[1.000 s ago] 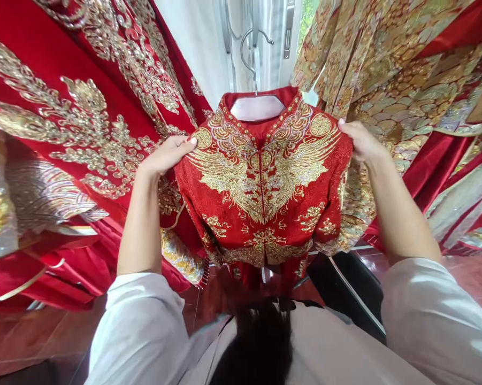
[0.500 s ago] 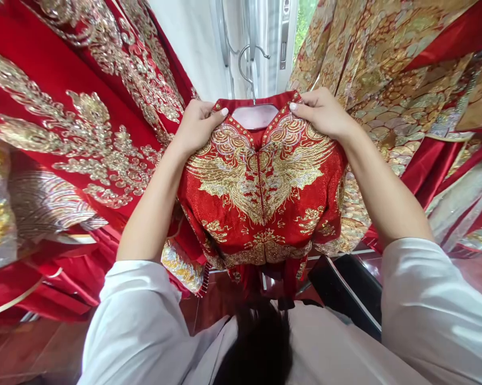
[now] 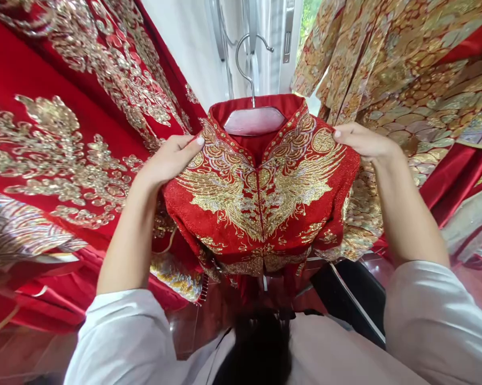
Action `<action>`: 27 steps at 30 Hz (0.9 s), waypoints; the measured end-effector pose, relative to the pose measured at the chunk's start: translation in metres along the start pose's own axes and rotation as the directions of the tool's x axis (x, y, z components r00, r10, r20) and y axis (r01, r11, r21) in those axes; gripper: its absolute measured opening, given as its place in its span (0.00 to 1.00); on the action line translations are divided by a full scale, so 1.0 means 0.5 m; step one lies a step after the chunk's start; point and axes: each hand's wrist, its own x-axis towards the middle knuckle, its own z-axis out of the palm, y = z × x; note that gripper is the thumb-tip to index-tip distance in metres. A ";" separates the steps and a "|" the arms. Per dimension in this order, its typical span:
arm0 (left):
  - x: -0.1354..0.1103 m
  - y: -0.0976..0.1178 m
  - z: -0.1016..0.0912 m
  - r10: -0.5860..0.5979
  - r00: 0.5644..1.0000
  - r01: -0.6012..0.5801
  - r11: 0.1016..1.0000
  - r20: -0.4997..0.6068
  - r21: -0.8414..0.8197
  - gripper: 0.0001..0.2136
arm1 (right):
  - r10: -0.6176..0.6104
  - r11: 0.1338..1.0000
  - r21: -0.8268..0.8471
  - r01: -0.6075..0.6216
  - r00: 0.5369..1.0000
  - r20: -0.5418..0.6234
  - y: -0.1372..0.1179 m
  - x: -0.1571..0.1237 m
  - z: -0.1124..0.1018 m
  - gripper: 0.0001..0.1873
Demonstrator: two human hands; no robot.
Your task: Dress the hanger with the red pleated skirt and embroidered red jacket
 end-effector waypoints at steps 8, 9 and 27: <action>0.033 -0.055 0.000 -0.049 0.971 0.102 0.970 0.235 -0.221 0.33 | -0.051 0.996 0.056 0.066 0.971 -0.235 0.048 -0.007 0.020 0.16; 0.023 -0.050 0.006 -0.043 0.982 0.076 0.981 0.182 -0.180 0.33 | -0.077 0.995 0.042 0.091 0.963 -0.257 0.051 -0.009 0.022 0.16; -0.112 0.001 0.063 0.055 0.908 0.063 0.962 -0.415 0.267 0.18 | -0.160 0.986 -0.045 0.158 0.868 -0.471 -0.003 -0.142 0.334 0.20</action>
